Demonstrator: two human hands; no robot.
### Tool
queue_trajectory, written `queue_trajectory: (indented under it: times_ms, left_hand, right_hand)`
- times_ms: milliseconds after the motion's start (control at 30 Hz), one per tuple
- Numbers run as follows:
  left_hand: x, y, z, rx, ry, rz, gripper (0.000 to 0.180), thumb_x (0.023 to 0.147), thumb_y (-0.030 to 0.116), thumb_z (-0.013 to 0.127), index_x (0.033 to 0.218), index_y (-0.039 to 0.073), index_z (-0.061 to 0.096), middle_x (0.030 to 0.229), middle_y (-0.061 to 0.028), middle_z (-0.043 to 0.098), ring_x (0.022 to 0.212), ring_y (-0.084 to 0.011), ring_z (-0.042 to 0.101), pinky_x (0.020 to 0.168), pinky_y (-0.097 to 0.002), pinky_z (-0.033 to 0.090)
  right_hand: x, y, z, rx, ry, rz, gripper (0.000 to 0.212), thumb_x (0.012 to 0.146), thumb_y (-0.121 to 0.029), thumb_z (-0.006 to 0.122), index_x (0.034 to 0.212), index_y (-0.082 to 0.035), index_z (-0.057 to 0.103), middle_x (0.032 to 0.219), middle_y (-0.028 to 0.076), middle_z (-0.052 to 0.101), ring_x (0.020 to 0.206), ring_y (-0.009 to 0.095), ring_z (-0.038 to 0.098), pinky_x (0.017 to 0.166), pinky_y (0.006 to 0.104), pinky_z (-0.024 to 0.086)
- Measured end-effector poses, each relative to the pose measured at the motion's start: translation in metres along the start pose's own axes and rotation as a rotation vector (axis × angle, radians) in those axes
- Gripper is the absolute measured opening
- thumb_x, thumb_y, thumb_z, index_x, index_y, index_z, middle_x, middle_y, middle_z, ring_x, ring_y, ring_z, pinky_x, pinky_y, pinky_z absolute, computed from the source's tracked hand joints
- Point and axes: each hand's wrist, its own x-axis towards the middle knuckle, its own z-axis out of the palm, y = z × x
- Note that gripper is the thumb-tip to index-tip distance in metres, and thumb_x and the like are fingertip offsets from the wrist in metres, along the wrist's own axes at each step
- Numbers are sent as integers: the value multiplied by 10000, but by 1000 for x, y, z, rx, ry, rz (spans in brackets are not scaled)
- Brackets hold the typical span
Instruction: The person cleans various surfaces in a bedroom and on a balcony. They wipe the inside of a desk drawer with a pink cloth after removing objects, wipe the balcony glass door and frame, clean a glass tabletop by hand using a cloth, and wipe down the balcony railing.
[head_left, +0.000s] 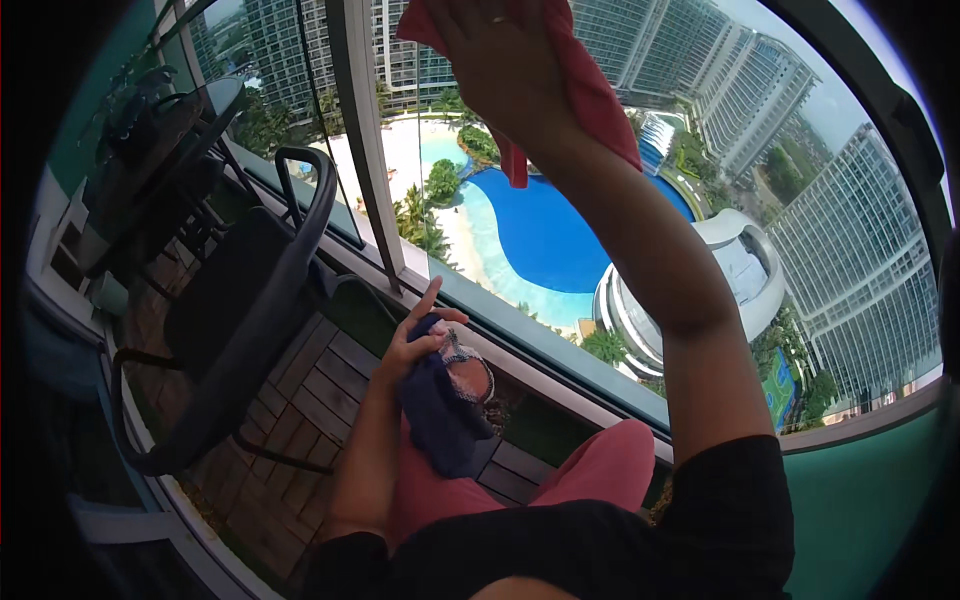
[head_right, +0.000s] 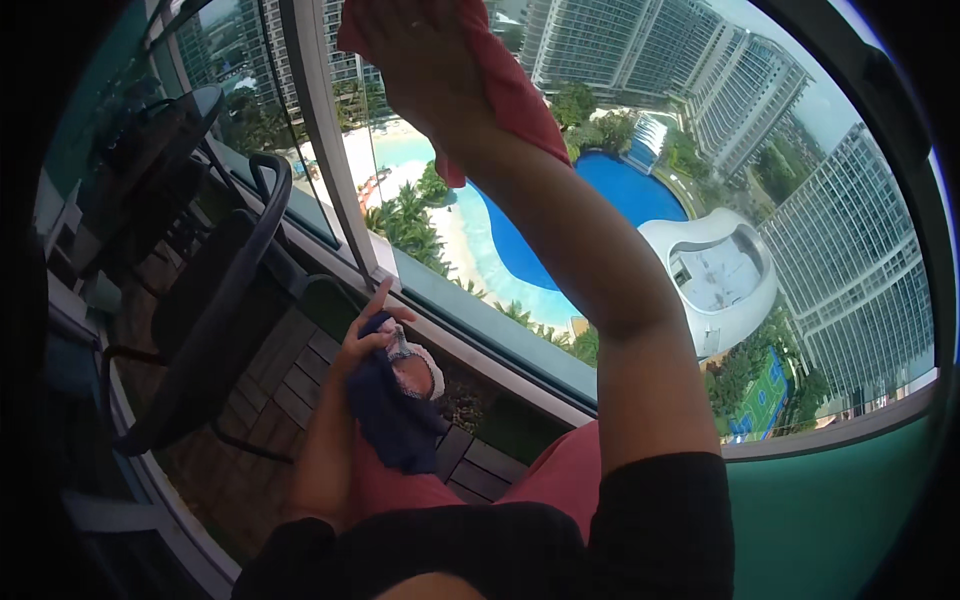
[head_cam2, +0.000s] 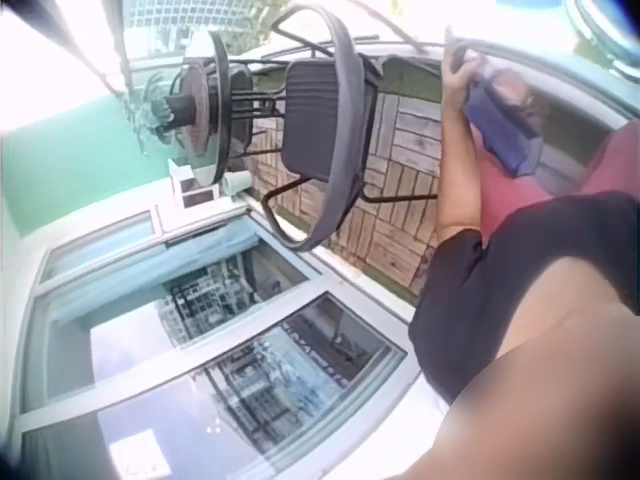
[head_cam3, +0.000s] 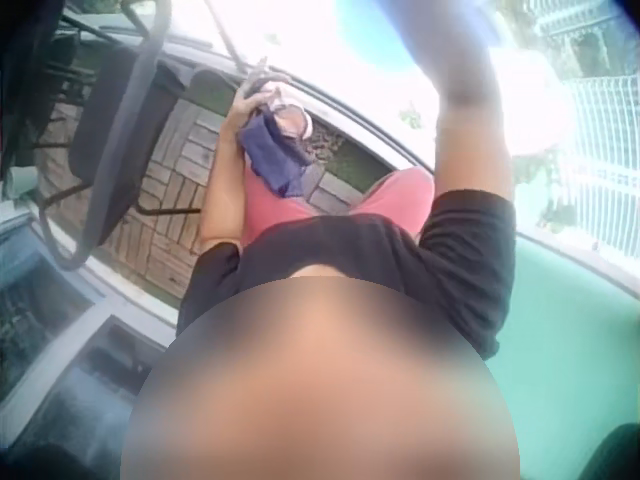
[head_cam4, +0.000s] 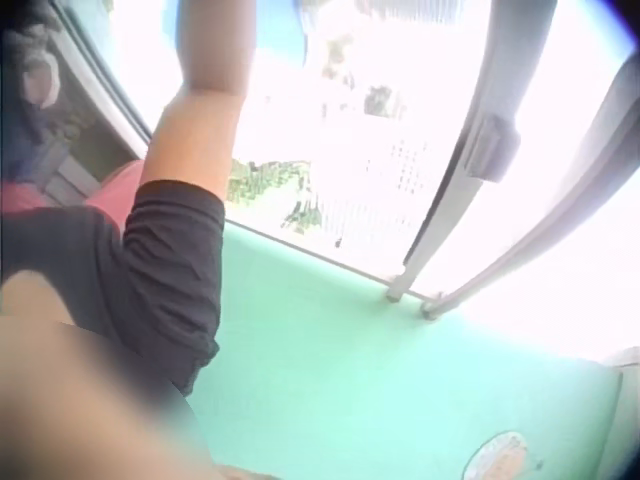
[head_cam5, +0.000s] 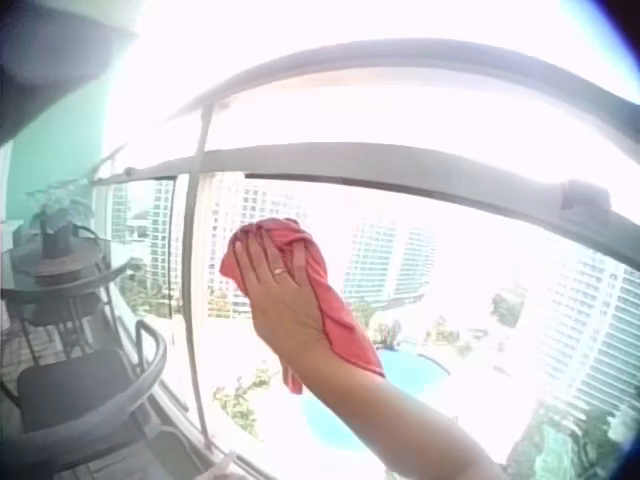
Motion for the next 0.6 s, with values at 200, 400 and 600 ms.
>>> queue_trajectory:
  times_ms: [200, 400, 600]
  left_hand:
    - [-18, -29, -25, -106, 251, 48, 865, 747, 107, 571, 1492, 79, 134, 1150, -146, 557, 826, -90, 555, 767, -226, 459]
    - [-4, -119, -59, -111, 363, -86, 795, 774, 75, 557, 1482, 80, 195, 1076, -138, 595, 827, -98, 560, 740, -242, 470]
    - [31, -138, -78, -284, 213, -235, 775, 803, 22, 504, 1491, 154, 172, 1039, -125, 581, 838, -170, 610, 732, -297, 537]
  right_hand:
    - [-308, -117, 184, -109, -652, -100, 647, 715, -96, 549, 1336, -14, 384, 1315, 158, 448, 1215, 298, 442, 1021, 501, 302]
    - [-402, -108, 157, -55, -680, -48, 591, 704, -120, 538, 1269, 27, 448, 1227, 195, 506, 1189, 329, 469, 1037, 439, 310]
    - [-55, -3, -145, -625, -104, -113, 561, 728, -140, 642, 1275, -167, 524, 1315, 66, 508, 1246, 258, 448, 1034, 486, 283]
